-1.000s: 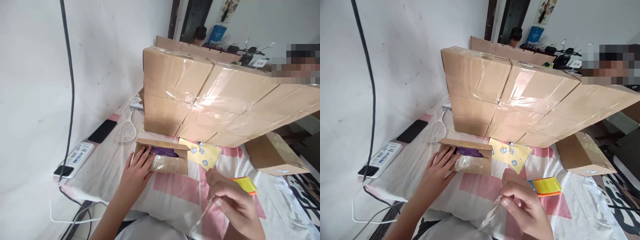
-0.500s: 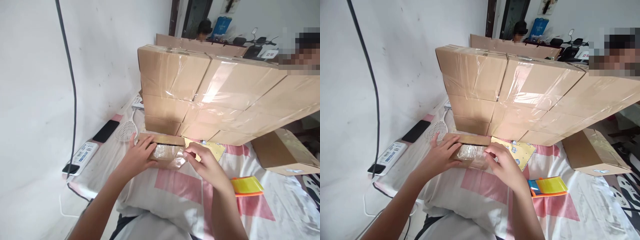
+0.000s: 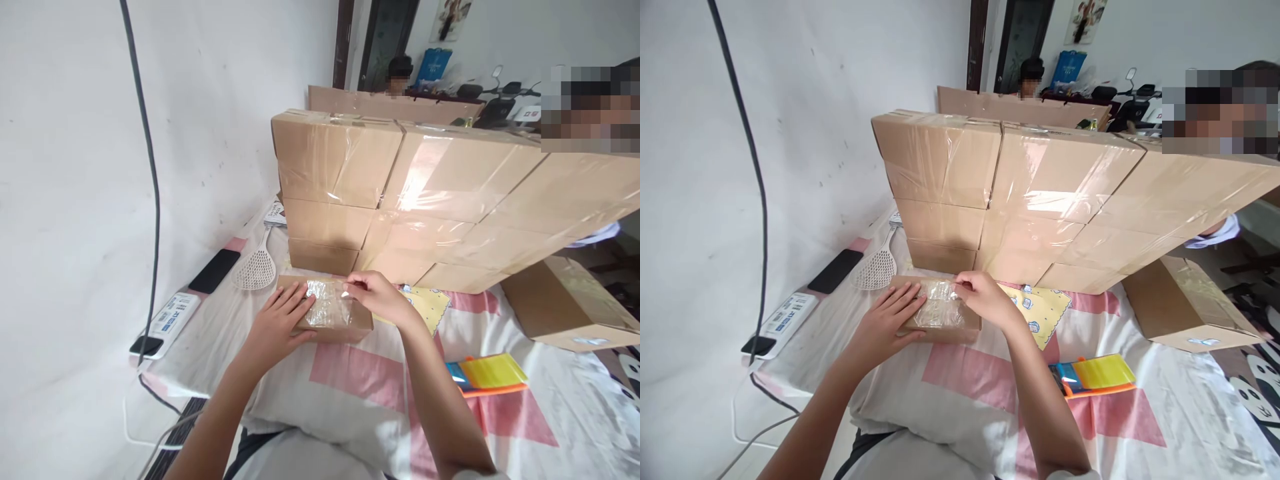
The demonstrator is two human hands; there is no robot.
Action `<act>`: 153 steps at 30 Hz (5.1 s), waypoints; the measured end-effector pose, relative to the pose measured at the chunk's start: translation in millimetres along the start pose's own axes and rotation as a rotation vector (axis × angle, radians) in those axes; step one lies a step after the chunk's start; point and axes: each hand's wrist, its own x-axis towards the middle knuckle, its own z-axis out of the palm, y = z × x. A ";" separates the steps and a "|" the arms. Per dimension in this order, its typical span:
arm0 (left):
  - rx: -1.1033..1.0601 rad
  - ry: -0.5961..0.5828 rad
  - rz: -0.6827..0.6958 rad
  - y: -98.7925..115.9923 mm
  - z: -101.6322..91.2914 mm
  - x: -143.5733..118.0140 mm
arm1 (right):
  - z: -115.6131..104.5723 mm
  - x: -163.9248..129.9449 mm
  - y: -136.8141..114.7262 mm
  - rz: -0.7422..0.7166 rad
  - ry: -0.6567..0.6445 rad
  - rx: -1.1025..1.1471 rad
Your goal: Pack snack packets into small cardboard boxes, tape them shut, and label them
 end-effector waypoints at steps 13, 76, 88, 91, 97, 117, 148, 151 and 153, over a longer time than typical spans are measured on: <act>-0.047 0.003 -0.031 0.5 -0.4 0.6 | 10.6 8.2 6.8 -0.092 0.029 -0.380; -0.035 0.054 -0.038 1.1 -0.3 5.6 | -25.2 -50.4 -60.9 -0.473 -0.213 -0.239; -0.047 0.066 -0.032 -1.5 6.9 2.9 | -12.9 16.0 -4.3 -0.155 -0.154 -0.219; -0.043 0.066 -0.030 -1.2 7.4 2.9 | -9.3 28.9 10.7 -0.125 -0.157 -0.219; -0.040 0.073 -0.033 -0.5 8.6 3.6 | -2.0 36.5 14.4 -0.148 -0.161 -0.344; -0.016 0.088 -0.019 -1.9 8.1 3.9 | 0.8 18.3 14.5 -0.359 0.060 -0.104; -0.055 0.081 -0.043 1.6 4.9 5.7 | -10.3 12.8 5.9 0.037 -0.281 0.271; -0.063 0.075 -0.046 1.5 4.5 5.8 | -7.2 15.2 9.4 -0.009 -0.286 0.218; -0.060 0.073 -0.044 1.6 4.1 5.8 | -5.2 16.4 10.6 -0.050 -0.267 0.144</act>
